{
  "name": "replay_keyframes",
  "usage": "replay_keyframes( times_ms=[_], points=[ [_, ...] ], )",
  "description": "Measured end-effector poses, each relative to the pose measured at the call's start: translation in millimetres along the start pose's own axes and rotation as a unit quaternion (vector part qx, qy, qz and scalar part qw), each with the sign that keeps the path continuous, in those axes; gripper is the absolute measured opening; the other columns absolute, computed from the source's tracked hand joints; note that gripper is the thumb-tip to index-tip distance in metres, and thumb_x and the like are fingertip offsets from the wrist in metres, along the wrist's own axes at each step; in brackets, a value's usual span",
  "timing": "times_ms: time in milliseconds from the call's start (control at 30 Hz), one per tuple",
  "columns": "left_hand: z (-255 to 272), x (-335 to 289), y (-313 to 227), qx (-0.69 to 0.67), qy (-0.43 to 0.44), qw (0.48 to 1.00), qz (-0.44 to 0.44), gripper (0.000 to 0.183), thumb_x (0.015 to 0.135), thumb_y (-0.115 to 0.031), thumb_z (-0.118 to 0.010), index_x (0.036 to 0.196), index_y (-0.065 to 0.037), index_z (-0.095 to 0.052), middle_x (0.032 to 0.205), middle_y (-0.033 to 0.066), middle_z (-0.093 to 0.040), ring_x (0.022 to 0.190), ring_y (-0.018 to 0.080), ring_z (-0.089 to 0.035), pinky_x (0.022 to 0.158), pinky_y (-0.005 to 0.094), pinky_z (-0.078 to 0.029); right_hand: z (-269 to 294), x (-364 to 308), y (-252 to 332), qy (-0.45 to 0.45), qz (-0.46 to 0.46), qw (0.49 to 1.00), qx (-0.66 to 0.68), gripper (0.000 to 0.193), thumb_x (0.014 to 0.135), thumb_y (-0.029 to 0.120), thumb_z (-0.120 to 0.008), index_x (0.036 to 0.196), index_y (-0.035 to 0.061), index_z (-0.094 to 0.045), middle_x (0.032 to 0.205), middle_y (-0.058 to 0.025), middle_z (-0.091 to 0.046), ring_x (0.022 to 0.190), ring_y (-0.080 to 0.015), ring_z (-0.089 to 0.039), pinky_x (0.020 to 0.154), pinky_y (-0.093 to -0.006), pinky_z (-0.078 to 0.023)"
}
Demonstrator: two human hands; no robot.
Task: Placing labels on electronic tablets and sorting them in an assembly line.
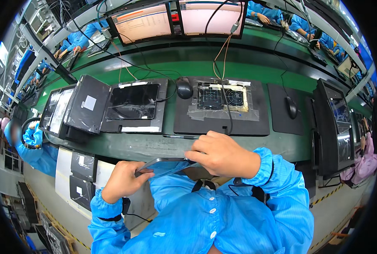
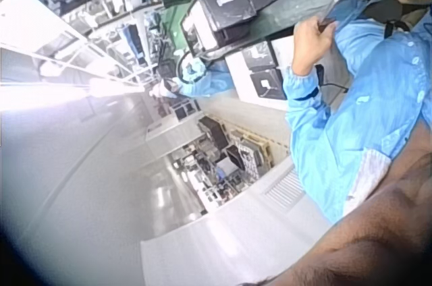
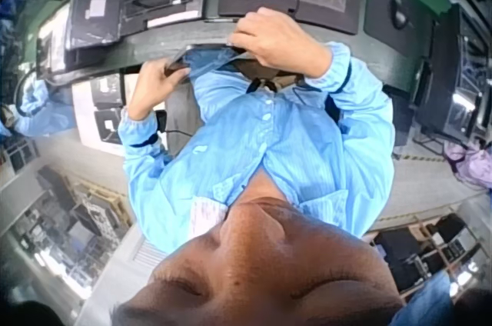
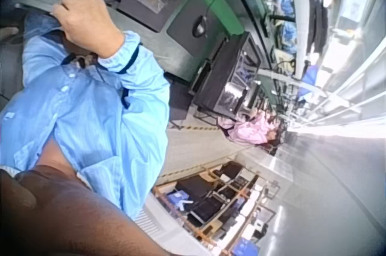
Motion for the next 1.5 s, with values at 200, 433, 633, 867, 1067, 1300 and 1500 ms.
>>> replay_keyframes(
  times_ms=[200, 433, 633, 867, 1067, 1300, 1500],
  points=[
    [-14.1, 13.2, -7.4, -0.047, -0.012, 0.999, 0.010, 0.023, 0.083, -0.013, -0.080, 0.100, 0.002, -0.075, 0.088, 0.0185, -0.076, 0.076, 0.0279, -0.075, 0.068, 0.0361, -0.056, 0.4, -7.0, -4.9, 0.050, 0.008, 0.998, -0.021, 0.032, 0.075, 0.009, -0.068, 0.106, 0.0048, -0.067, 0.093, -0.0056, -0.060, 0.085, -0.0232, -0.060, 0.079, -0.0353, -0.044],
    [-20.9, 69.5, -17.6, -0.068, 0.076, 0.994, 0.049, 0.029, 0.085, -0.020, -0.082, 0.102, 0.003, -0.075, 0.089, 0.0153, -0.078, 0.075, 0.0195, -0.072, 0.070, 0.0337, -0.055, 30.9, -66.9, -6.5, -0.339, -0.044, 0.931, -0.125, 0.029, 0.071, 0.022, -0.087, 0.077, 0.0084, -0.063, 0.082, -0.0085, -0.061, 0.075, -0.0254, -0.060, 0.075, -0.0400, -0.052],
    [-41.2, 162.6, -65.9, -0.124, 0.041, 0.988, -0.084, 0.047, 0.081, -0.017, -0.086, 0.121, 0.000, -0.067, 0.090, 0.0095, -0.073, 0.079, 0.0153, -0.067, 0.075, 0.0330, -0.055, -21.9, -123.8, -78.0, -0.201, -0.385, 0.758, 0.487, 0.039, 0.100, 0.013, -0.068, 0.133, -0.0043, -0.058, 0.124, -0.0088, -0.068, 0.112, -0.0155, -0.063, 0.099, -0.0330, -0.049],
    [-73.1, 230.3, -36.4, -0.064, -0.150, 0.980, -0.114, 0.075, 0.084, -0.042, -0.081, 0.138, 0.005, -0.055, 0.139, 0.0248, -0.055, 0.131, 0.0372, -0.055, 0.110, 0.0435, -0.044, -17.5, -202.3, -152.5, -0.409, -0.477, 0.510, 0.588, 0.024, 0.104, 0.020, -0.062, 0.121, 0.0038, -0.064, 0.112, -0.0056, -0.072, 0.105, -0.0165, -0.068, 0.095, -0.0337, -0.052],
    [-128.4, 237.5, -7.7, 0.072, -0.090, 0.982, -0.150, 0.115, 0.068, -0.055, -0.090, 0.153, 0.003, -0.037, 0.160, 0.0275, -0.028, 0.151, 0.0454, -0.024, 0.124, 0.0519, -0.023, -33.8, -198.9, -183.3, -0.424, -0.528, 0.460, 0.574, 0.028, 0.104, 0.024, -0.061, 0.125, 0.0055, -0.061, 0.117, -0.0050, -0.070, 0.111, -0.0206, -0.066, 0.093, -0.0495, -0.055],
    [-132.8, 242.3, -8.1, 0.113, -0.126, 0.966, -0.193, 0.104, 0.069, -0.059, -0.087, 0.145, 0.003, -0.050, 0.157, 0.0287, -0.032, 0.146, 0.0455, -0.028, 0.121, 0.0551, -0.022, 11.6, -186.3, -182.1, -0.170, -0.631, 0.695, 0.300, 0.052, 0.098, 0.040, -0.066, 0.128, -0.0021, -0.059, 0.108, -0.0130, -0.070, 0.090, -0.0294, -0.071, 0.078, -0.0439, -0.056],
    [-134.2, 243.5, -7.7, 0.109, -0.137, 0.965, -0.196, 0.095, 0.073, -0.052, -0.087, 0.142, 0.004, -0.052, 0.155, 0.0293, -0.034, 0.143, 0.0472, -0.031, 0.118, 0.0553, -0.027, 22.4, -177.8, -157.9, -0.065, -0.474, 0.876, -0.057, 0.071, 0.080, 0.044, -0.083, 0.136, 0.0069, -0.061, 0.116, -0.0132, -0.060, 0.100, -0.0332, -0.066, 0.080, -0.0440, -0.054]
  ],
)
Point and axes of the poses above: each hand's wrist, its own x-axis towards the middle knuckle, its own z-axis out of the back of the hand, y = z × x, the point moved 4 cm from there along x, towards the middle knuckle
